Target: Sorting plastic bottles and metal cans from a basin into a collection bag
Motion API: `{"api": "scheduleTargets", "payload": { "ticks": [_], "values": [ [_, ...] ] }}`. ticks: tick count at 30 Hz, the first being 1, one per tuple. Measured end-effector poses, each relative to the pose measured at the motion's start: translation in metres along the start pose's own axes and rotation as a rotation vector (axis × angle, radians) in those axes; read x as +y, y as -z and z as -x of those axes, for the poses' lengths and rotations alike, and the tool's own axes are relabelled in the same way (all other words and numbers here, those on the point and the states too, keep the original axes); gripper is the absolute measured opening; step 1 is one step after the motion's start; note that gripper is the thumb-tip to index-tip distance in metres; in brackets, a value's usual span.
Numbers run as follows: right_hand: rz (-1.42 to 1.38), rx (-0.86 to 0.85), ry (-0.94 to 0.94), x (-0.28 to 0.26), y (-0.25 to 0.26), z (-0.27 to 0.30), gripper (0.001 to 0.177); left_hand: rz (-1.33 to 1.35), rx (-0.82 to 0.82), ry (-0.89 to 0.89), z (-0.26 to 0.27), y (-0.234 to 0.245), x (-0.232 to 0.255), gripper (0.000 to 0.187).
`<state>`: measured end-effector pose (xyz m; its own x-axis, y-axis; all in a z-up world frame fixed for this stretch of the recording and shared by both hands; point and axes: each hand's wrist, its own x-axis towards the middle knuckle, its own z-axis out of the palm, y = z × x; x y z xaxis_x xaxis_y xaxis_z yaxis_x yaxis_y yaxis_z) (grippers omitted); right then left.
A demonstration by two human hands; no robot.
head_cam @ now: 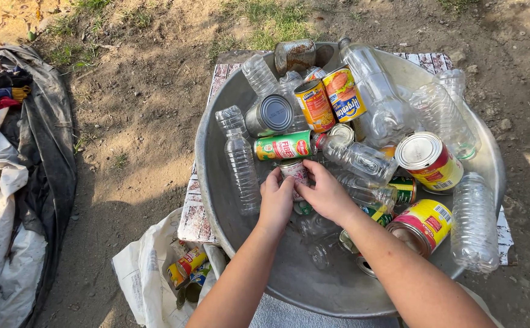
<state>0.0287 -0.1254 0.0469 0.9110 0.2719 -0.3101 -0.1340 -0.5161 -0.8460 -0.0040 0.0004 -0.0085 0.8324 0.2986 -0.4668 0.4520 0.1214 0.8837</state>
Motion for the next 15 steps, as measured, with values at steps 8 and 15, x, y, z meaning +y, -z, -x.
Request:
{"api": "scheduleTargets", "payload": {
  "ticks": [8,15],
  "values": [
    [0.012,0.004,0.017,0.0025,-0.002,-0.0002,0.079,-0.008,0.007,0.001,-0.0053,0.0007,-0.0072,0.071],
    [0.006,0.007,0.037,0.0069,-0.0025,-0.0012,0.077,-0.012,0.018,-0.001,-0.0001,0.0016,-0.0033,0.07]
  ]
}}
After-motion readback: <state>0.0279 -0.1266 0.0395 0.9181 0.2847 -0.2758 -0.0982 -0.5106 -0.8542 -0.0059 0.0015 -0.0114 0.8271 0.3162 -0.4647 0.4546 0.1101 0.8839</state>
